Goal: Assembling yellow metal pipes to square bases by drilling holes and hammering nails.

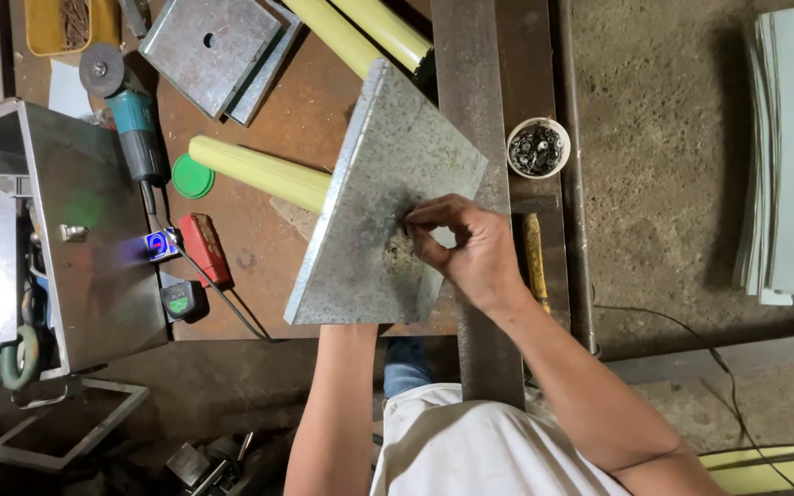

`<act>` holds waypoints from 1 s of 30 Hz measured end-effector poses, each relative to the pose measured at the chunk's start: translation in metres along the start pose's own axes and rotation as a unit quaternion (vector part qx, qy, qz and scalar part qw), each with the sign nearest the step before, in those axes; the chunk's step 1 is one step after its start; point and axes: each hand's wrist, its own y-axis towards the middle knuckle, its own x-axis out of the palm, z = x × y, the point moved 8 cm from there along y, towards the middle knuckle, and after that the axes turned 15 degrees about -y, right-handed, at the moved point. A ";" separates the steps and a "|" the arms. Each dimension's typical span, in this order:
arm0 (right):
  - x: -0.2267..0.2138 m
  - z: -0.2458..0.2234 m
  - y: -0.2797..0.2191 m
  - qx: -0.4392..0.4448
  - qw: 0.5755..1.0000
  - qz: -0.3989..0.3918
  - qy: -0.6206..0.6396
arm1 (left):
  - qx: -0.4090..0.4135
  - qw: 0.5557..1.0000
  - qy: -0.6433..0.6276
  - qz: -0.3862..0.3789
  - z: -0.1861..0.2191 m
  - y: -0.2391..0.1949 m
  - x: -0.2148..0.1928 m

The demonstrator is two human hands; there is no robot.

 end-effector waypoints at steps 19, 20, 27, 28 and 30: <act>-0.011 -0.021 -0.001 -0.036 0.995 0.053 -0.079 | -0.004 0.999 -0.047 0.004 -0.004 -0.002 -0.012; -0.012 -0.023 -0.001 -0.035 0.995 0.053 -0.080 | -0.004 0.999 -0.048 0.004 -0.004 -0.003 -0.009; -0.020 -0.022 -0.002 0.026 0.988 0.058 -0.138 | -0.020 1.000 -0.005 -0.021 -0.006 0.004 -0.004; -0.022 -0.023 -0.002 0.028 0.983 0.064 -0.170 | -0.028 0.999 -0.002 -0.032 -0.008 0.008 -0.006; -0.016 -0.002 -0.006 0.036 0.994 0.064 -0.085 | -0.034 0.999 0.015 -0.033 -0.006 0.007 -0.002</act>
